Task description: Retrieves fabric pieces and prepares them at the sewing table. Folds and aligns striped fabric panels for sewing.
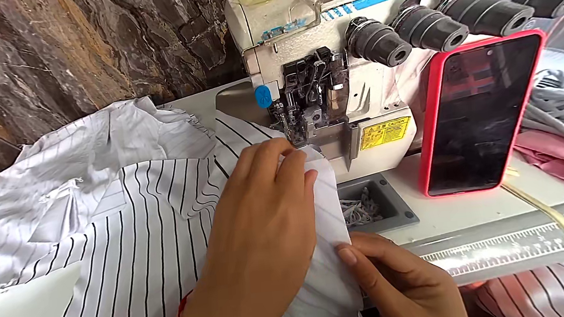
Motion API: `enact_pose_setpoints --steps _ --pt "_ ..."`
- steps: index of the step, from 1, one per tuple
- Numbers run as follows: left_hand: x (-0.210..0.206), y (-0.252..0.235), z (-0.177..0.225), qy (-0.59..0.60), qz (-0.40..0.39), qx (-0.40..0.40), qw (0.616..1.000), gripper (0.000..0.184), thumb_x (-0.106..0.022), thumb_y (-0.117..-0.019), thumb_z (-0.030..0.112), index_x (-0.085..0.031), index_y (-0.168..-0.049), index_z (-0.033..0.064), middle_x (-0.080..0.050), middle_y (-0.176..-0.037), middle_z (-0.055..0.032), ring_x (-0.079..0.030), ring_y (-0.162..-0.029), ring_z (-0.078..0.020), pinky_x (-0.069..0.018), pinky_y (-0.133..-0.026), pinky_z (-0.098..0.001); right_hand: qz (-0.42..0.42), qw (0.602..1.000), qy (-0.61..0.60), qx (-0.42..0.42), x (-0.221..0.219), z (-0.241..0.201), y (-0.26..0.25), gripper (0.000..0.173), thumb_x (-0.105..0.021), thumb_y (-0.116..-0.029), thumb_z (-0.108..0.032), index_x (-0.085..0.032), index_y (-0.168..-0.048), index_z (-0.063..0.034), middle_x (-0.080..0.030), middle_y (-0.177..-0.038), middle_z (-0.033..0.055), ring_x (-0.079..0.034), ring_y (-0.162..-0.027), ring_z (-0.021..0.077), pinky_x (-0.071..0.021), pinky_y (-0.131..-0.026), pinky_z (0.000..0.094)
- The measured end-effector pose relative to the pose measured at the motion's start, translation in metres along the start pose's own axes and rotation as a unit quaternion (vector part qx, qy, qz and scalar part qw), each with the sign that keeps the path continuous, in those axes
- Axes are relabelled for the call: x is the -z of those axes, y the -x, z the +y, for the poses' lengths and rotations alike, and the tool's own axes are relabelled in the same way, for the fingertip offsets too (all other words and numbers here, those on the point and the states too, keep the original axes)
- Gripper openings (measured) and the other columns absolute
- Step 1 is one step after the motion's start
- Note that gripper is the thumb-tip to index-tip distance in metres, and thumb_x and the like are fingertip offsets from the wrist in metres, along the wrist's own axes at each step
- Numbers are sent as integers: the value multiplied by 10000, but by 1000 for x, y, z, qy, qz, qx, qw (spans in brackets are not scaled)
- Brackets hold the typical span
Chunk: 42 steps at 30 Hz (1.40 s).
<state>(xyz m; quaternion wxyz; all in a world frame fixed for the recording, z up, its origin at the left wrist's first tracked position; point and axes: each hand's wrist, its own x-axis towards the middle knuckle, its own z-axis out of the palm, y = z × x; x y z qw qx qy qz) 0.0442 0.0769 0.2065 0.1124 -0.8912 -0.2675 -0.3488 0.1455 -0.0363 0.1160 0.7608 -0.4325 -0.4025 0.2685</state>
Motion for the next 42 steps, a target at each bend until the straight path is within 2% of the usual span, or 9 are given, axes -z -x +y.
enact_pose_setpoints --steps 8,12,17,24,28,32,36,38,42 --pt "0 -19 -7 53 -80 13 995 198 -542 -1000 237 -688 -954 111 -624 -934 -21 -602 -922 -188 -481 -782 -327 -3 1000 -2 -4 1 -3 0 106 -689 -943 -24 -774 -970 -81 -747 -1044 -75 -698 -929 -22 -605 -797 175" --pt "1 -19 -6 48 -92 9 995 197 -538 -1015 218 -679 -944 100 -596 -885 -18 -587 -860 -184 -473 -749 -329 2 1000 3 0 0 -3 0 109 -684 -941 -14 -772 -967 -72 -747 -1041 -71 -697 -928 -22 -603 -796 172" --pt "2 -19 -8 53 -74 -3 996 230 -536 -1022 260 -718 -1012 120 -641 -943 -9 -619 -891 -171 -486 -783 -348 4 1000 -4 -1 0 -2 0 110 -690 -937 -14 -773 -967 -79 -749 -1039 -75 -699 -928 -20 -604 -799 175" --pt "3 -24 -7 74 -93 -3 993 173 -579 -997 252 -709 -944 150 -609 -883 30 -589 -841 -125 -456 -732 -314 0 1000 -5 -3 0 -3 0 102 -689 -936 -8 -769 -970 -62 -747 -1044 -60 -698 -925 -20 -604 -789 173" --pt "-3 -24 -5 64 -67 -9 996 201 -559 -1011 247 -701 -945 121 -616 -879 -6 -597 -838 -165 -447 -746 -357 1 1000 -4 -1 0 -3 0 99 -686 -938 -8 -766 -970 -56 -746 -1043 -57 -698 -920 -19 -605 -791 175" --pt "-7 -23 -5 71 -50 -11 996 197 -565 -1012 241 -705 -954 113 -627 -887 -10 -599 -841 -165 -452 -751 -348 6 1000 -3 -2 0 -3 1 96 -690 -939 -15 -767 -968 -65 -747 -1036 -65 -700 -922 -18 -607 -796 177" --pt "-5 -21 -3 61 -37 -10 997 162 -593 -995 228 -713 -969 123 -635 -869 12 -614 -818 -106 -502 -734 -226 7 1000 -6 -5 0 -3 1 100 -702 -925 -4 -772 -960 -66 -751 -1034 -58 -705 -917 -10 -608 -793 179" --pt "-3 -18 0 39 -10 -15 999 153 -596 -987 196 -724 -979 115 -654 -861 4 -625 -808 -115 -502 -704 -218 7 1000 -6 -8 0 -3 1 102 -711 -914 3 -776 -950 -67 -754 -1034 -56 -707 -913 -9 -609 -792 179" --pt "2 -5 7 2 20 -32 999 205 -568 -977 144 -766 -1006 99 -728 -957 -26 -684 -930 -152 -538 -784 -244 0 1000 6 -11 2 -5 1 91 -715 -907 2 -777 -937 -58 -748 -1046 -45 -701 -925 -14 -607 -790 175"
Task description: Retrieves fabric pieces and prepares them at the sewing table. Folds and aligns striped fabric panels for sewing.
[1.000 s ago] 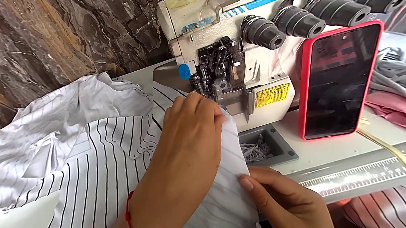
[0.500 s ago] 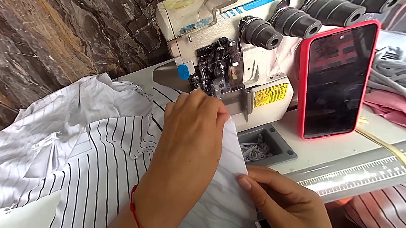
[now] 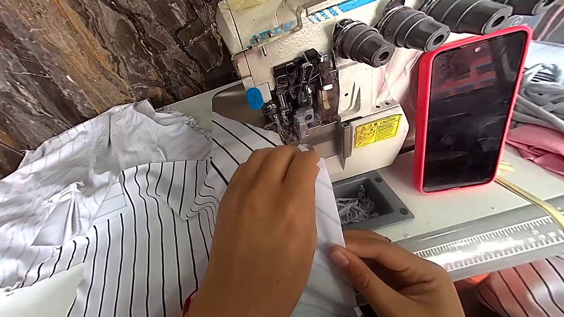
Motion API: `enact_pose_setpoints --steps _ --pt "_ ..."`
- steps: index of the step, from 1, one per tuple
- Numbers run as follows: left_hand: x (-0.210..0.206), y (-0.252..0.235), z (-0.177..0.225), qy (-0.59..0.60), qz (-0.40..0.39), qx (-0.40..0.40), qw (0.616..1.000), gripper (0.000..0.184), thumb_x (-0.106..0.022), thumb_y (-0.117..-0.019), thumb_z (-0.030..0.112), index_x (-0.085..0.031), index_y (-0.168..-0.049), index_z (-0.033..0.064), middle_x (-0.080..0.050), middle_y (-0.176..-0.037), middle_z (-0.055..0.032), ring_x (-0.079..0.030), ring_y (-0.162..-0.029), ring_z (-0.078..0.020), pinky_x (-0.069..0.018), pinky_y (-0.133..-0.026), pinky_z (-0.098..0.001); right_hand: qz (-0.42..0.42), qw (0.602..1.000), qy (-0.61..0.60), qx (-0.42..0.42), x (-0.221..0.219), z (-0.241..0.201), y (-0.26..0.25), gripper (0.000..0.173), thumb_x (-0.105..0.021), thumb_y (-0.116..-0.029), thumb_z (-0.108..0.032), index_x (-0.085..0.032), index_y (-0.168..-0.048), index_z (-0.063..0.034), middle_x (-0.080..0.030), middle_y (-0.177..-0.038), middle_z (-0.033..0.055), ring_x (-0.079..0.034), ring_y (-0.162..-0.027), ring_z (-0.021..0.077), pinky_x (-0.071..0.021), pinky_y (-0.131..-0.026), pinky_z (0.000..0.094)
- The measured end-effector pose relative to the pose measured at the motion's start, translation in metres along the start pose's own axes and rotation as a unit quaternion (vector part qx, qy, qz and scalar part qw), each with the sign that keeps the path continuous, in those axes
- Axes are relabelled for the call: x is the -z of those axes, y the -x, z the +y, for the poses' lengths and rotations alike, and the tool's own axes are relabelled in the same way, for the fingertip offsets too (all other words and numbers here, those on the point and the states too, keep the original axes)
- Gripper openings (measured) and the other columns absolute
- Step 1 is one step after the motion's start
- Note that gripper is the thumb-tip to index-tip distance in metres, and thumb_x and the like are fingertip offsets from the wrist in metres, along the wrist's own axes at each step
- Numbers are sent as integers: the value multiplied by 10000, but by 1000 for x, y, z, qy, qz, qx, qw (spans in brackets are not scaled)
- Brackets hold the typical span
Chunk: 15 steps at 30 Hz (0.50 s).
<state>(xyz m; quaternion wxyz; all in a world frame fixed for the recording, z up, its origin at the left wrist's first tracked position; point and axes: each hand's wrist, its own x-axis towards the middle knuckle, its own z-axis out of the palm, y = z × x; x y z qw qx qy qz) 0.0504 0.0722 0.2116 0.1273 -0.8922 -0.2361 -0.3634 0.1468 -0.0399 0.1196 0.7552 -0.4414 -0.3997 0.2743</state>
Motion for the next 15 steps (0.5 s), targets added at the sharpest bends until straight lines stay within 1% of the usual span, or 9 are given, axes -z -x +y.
enact_pose_setpoints --steps 4,6,9,11,13,15 --pt "0 10 1 -12 4 2 1000 258 -541 -1004 173 -775 -1061 82 -759 -1078 -47 -704 -1064 -184 -548 -898 -302 -5 1000 5 4 1 0 -1 74 -727 -904 -16 -781 -931 -60 -740 -1054 -45 -697 -929 -18 -607 -783 170" --pt "-1 13 -1 -23 5 7 1000 276 -532 -1009 171 -782 -1086 82 -762 -1116 -47 -703 -1094 -193 -543 -936 -320 -3 1000 6 3 2 0 -1 81 -726 -903 -15 -782 -932 -65 -739 -1045 -47 -697 -925 -15 -606 -784 171" --pt "-1 15 -8 -17 9 13 1000 267 -543 -996 155 -787 -1078 87 -750 -1074 -48 -693 -1037 -198 -541 -902 -318 6 1000 3 -2 1 -1 -2 75 -739 -893 -22 -782 -914 -79 -746 -1014 -52 -701 -911 -11 -607 -776 170" --pt "0 14 -13 -11 4 29 1000 277 -548 -1007 207 -788 -1087 95 -727 -1038 -49 -672 -981 -201 -533 -838 -310 7 1000 -6 -4 1 -1 -3 76 -744 -893 -26 -780 -909 -92 -750 -1008 -59 -704 -915 -6 -608 -783 176" --pt "2 11 -18 3 -24 50 998 289 -545 -1010 267 -775 -1076 105 -684 -1018 -44 -637 -941 -194 -515 -798 -309 7 1000 -9 -6 1 -1 -3 78 -745 -895 -31 -777 -908 -101 -750 -1008 -63 -706 -914 -5 -609 -780 176" --pt "6 6 -25 30 -57 68 996 272 -565 -1001 296 -754 -1056 108 -663 -1017 -37 -627 -940 -184 -512 -800 -313 8 1000 -12 -9 1 -1 -2 81 -744 -895 -31 -777 -908 -104 -750 -1008 -67 -705 -909 -9 -609 -778 173"
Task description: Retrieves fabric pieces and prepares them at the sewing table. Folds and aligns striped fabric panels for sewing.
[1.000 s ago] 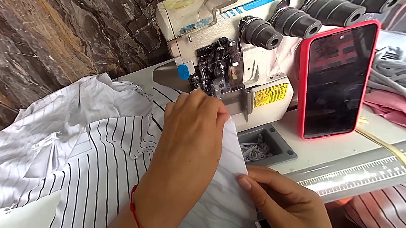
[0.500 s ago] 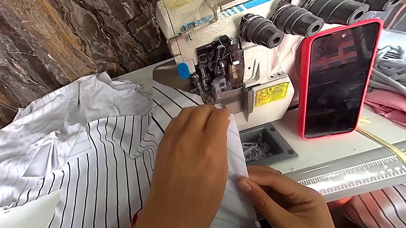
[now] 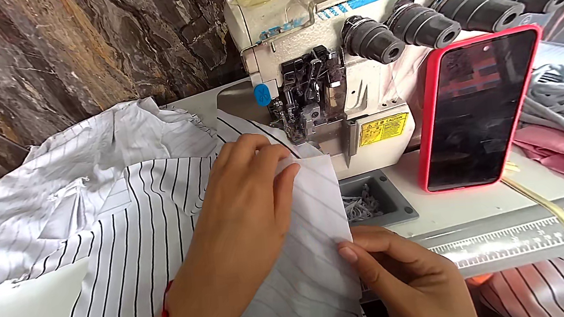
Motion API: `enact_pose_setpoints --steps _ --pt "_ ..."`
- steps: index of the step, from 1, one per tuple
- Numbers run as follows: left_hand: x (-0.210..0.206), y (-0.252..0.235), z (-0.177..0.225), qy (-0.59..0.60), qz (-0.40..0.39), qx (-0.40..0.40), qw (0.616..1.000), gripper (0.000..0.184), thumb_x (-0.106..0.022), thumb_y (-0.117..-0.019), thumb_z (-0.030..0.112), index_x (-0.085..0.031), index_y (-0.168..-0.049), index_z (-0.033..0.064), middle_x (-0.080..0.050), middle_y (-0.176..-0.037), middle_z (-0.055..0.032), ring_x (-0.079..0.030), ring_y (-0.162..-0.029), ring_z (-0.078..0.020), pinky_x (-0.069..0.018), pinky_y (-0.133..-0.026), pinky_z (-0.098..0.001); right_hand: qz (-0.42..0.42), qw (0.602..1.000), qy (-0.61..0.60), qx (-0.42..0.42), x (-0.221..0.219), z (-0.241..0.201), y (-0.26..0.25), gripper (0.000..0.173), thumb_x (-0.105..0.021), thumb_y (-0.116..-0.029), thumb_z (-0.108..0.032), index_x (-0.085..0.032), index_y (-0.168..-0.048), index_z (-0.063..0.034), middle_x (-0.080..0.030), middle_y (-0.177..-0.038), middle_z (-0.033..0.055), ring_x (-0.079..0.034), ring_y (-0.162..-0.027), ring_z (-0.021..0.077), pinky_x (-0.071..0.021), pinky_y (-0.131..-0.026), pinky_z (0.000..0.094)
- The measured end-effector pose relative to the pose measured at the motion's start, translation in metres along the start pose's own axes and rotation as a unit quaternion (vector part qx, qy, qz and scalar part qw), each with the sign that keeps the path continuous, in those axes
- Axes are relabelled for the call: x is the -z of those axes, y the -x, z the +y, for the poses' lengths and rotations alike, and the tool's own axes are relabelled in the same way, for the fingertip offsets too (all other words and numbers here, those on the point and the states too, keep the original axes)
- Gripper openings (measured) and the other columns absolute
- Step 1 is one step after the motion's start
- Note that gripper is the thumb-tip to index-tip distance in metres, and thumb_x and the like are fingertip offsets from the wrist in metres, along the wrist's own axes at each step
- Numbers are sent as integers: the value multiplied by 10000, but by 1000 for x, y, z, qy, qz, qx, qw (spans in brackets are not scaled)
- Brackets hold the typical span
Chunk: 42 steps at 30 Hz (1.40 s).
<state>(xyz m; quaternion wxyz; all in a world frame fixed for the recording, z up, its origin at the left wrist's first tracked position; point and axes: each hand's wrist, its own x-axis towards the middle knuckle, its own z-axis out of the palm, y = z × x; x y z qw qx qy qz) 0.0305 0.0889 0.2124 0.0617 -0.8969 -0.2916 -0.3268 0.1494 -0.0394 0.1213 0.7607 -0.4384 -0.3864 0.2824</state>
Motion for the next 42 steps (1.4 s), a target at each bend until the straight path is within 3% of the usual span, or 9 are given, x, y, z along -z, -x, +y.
enact_pose_setpoints --steps 5,16,19,21,23,26,29,38,42 --pt "7 -11 -6 35 -54 11 998 153 -601 -985 250 -701 -958 137 -602 -882 34 -580 -817 -84 -482 -715 -230 2 1000 -3 -5 0 0 0 90 -740 -903 -41 -776 -909 -124 -753 -1003 -77 -708 -908 -7 -610 -778 178" --pt "5 -10 2 -18 -17 6 1000 162 -610 -982 234 -711 -938 116 -639 -916 -22 -618 -868 -185 -495 -746 -334 7 1000 -5 -8 -1 -2 0 103 -736 -903 -40 -768 -905 -138 -751 -992 -94 -703 -893 -18 -604 -776 170" --pt "3 -8 6 0 21 -46 999 158 -615 -967 136 -759 -1020 97 -677 -1056 -68 -622 -963 -243 -494 -795 -392 8 1000 -10 -7 -2 -2 0 104 -730 -909 -36 -767 -911 -134 -751 -1001 -90 -702 -888 -18 -604 -773 169" --pt "-2 1 13 14 40 -89 995 240 -567 -928 36 -774 -1040 82 -709 -1077 -56 -653 -1010 -210 -517 -840 -344 9 1000 -15 -11 -2 -2 0 113 -721 -912 -23 -756 -929 -130 -751 -984 -95 -702 -864 -21 -604 -764 169" --pt "-8 13 23 4 46 -94 995 314 -529 -917 12 -765 -1120 56 -734 -1146 -64 -682 -1119 -190 -542 -964 -296 9 999 -19 -25 -3 -4 -1 154 -705 -904 22 -690 -994 -102 -746 -897 -105 -695 -781 -24 -595 -708 165" --pt "-15 25 33 -23 38 -63 997 372 -494 -1018 246 -729 -1226 45 -703 -1286 -89 -637 -1256 -218 -493 -1068 -352 -24 997 -9 -67 -2 -5 -3 262 -655 -919 40 -599 -1167 -25 -695 -842 -128 -648 -730 -37 -558 -676 162" --pt "-19 29 33 -32 35 -41 998 563 -464 -1032 480 -686 -1288 30 -672 -1333 -117 -610 -1292 -279 -477 -1088 -437 -40 996 -10 -80 -1 -3 -2 140 -639 -951 5 -722 -1012 -90 -723 -883 -135 -662 -772 -55 -570 -713 153" --pt "-26 14 27 -42 33 -11 998 720 -439 -973 640 -696 -1277 41 -668 -1283 -175 -628 -1245 -319 -489 -1052 -464 -8 999 33 -1 -12 -4 -16 147 -592 -957 13 -658 -942 -118 -667 -749 -161 -591 -652 -89 -496 -598 99" --pt "-28 11 28 -44 39 -2 998 791 -421 -936 715 -713 -1258 55 -664 -1280 -179 -642 -1198 -330 -510 -1003 -464 0 999 34 8 -13 -5 -16 165 -585 -952 25 -664 -935 -118 -685 -780 -163 -615 -682 -90 -520 -626 99"
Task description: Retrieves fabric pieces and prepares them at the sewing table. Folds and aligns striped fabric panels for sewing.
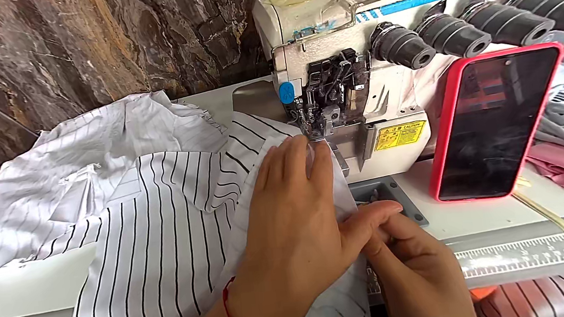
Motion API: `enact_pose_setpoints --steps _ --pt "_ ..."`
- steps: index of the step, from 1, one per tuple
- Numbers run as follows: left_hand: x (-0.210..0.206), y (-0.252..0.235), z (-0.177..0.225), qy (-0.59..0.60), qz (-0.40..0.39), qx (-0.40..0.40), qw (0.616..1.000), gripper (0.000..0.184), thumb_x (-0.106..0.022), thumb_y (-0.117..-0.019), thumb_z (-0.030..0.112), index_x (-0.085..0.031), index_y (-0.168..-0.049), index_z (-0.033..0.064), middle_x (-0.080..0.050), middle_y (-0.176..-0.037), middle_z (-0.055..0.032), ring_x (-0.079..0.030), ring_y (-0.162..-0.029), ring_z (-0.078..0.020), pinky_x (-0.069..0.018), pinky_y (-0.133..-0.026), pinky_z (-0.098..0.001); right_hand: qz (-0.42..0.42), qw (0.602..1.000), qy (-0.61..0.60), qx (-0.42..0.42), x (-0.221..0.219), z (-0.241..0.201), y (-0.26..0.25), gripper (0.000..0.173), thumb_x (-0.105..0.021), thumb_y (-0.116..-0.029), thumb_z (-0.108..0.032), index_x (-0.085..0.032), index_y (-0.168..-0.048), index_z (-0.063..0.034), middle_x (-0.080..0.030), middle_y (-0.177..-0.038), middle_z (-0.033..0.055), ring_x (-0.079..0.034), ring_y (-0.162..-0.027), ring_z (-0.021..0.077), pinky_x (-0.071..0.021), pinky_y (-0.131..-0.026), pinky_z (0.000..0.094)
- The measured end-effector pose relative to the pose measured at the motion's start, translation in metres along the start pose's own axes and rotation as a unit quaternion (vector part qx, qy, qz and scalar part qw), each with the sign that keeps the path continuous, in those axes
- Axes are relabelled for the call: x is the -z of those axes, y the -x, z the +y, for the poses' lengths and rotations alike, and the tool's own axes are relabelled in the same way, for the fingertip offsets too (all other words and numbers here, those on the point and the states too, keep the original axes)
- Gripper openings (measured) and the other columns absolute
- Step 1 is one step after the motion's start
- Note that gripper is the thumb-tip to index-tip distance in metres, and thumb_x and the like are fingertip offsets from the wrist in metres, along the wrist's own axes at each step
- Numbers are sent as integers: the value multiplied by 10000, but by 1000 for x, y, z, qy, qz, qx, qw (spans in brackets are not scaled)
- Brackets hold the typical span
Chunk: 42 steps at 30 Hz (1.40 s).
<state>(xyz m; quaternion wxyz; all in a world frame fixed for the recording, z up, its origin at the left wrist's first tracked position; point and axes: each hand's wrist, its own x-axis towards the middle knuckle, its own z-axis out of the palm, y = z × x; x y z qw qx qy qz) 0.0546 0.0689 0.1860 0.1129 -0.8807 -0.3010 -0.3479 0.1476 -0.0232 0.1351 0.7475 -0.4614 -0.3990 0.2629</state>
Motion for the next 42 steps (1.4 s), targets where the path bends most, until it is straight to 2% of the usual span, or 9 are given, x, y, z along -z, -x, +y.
enact_pose_setpoints --steps 11,17,20,23,28,33,36,39,42 --pt "5 -2 -25 75 -8 -38 996 751 -442 -940 701 -711 -1196 49 -679 -1310 -156 -629 -1279 -296 -505 -1066 -439 0 1000 15 24 -2 -3 -12 135 -606 -945 41 -692 -1006 -44 -728 -817 -119 -663 -702 -59 -567 -653 123" --pt "2 -13 -37 57 -13 -63 996 743 -453 -920 715 -696 -1123 43 -690 -1234 -157 -674 -1170 -280 -554 -947 -434 18 998 29 47 -4 8 -22 101 -611 -950 -14 -701 -950 -58 -704 -737 -105 -638 -638 -54 -540 -597 112" --pt "11 11 -27 82 41 -61 994 514 -543 -1011 501 -682 -1184 37 -685 -1286 -148 -614 -1289 -274 -457 -1111 -477 -1 999 15 42 -1 10 -21 84 -630 -955 -37 -710 -971 -56 -709 -744 -92 -644 -646 -42 -546 -608 119" --pt "7 71 12 173 102 -2 980 125 -637 -1004 234 -592 -1025 120 -635 -989 -59 -626 -963 -135 -501 -893 -219 -90 996 -6 -28 11 1 -2 109 -617 -982 -28 -695 -1058 -36 -735 -858 -100 -668 -740 -42 -573 -683 155" --pt "-13 128 29 226 63 155 960 213 -663 -969 199 -575 -1098 56 -655 -1009 -113 -626 -959 -127 -490 -886 -209 -169 983 24 -68 17 4 36 250 -602 -969 38 -606 -1195 144 -749 -1087 49 -713 -968 23 -596 -900 240" --pt "-13 124 21 136 85 126 979 169 -614 -956 209 -699 -1020 79 -684 -955 -79 -639 -925 -109 -506 -847 -167 -136 989 53 -35 15 17 45 163 -651 -946 12 -685 -1092 76 -753 -980 11 -709 -865 -3 -608 -805 190" --pt "-7 119 14 159 121 115 973 121 -570 -983 171 -665 -971 97 -694 -981 -50 -654 -984 -88 -512 -902 -179 -106 993 2 -49 17 18 47 115 -609 -965 18 -688 -1037 -26 -730 -914 -74 -675 -799 -32 -585 -739 169" --pt "15 102 11 315 175 186 914 124 -518 -1055 205 -622 -1073 140 -688 -1006 116 -632 -940 95 -519 -810 -93 -125 974 -110 -153 16 10 51 172 -468 -1030 -11 -593 -1100 -106 -692 -888 -123 -666 -801 -20 -570 -731 197" --pt "38 70 2 325 238 156 902 156 -480 -1085 227 -633 -1113 228 -650 -963 223 -599 -849 142 -495 -728 -48 -158 956 -165 -186 10 7 52 133 -525 -1037 -64 -608 -1129 -111 -718 -884 -102 -691 -811 10 -588 -753 233"
